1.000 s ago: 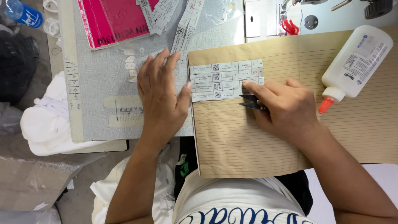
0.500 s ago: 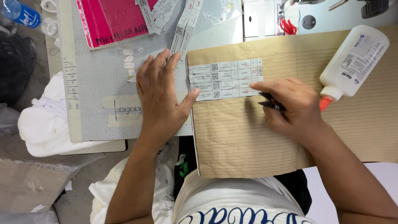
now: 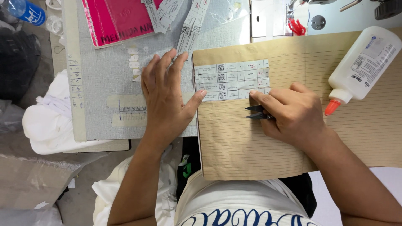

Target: The person is cutting strips of manufacturing labels with thread snippers and gluing them into a ledger book for record-keeping.

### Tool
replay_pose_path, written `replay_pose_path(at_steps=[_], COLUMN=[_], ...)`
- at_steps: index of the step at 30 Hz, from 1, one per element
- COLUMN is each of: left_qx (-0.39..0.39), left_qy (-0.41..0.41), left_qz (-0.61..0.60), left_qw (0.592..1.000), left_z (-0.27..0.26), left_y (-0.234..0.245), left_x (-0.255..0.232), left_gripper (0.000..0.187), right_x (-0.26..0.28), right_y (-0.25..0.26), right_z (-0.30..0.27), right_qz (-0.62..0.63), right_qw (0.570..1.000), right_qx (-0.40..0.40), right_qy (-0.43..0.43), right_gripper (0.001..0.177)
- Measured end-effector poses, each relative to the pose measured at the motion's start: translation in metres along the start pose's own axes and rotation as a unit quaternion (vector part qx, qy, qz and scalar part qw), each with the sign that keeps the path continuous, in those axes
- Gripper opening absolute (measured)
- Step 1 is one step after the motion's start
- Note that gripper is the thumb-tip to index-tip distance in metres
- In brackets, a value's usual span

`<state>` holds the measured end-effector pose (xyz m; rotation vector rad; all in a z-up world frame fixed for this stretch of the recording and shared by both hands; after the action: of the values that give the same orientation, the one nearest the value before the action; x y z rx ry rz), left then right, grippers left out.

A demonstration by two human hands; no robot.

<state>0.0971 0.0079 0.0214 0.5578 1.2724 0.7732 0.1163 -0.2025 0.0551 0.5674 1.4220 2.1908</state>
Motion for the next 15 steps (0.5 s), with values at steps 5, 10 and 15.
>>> replay_pose_path(at_steps=[5, 10, 15], left_qx=[-0.001, -0.011, -0.146], left_qy=[-0.005, -0.014, 0.012], left_qz=[0.000, -0.009, -0.235], left_qw=[1.000, 1.000, 0.961], left_z=[0.000, -0.001, -0.011], left_y=[-0.001, 0.005, 0.041], left_x=[0.000, -0.002, 0.007], left_gripper=[0.082, 0.079, 0.038], right_x=[-0.001, -0.007, -0.067], right_y=[0.000, 0.002, -0.020], right_z=[0.001, -0.002, -0.048], right_qz=[-0.007, 0.025, 0.347], right_qw=[1.000, 0.999, 0.869], right_qx=[-0.002, -0.014, 0.043], right_qy=[-0.002, -0.016, -0.350], right_gripper=[0.044, 0.037, 0.035])
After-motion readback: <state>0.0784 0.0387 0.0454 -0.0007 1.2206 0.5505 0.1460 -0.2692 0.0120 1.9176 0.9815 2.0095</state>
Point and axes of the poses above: each hand's wrist, its own z-axis towards the middle knuckle, its own y-axis out of the back of the hand, x = y × z, the point moved 10 cm from there along z, towards the middle knuckle, and after that the axes turned 10 degrees about -z, right-handed, at the moved point
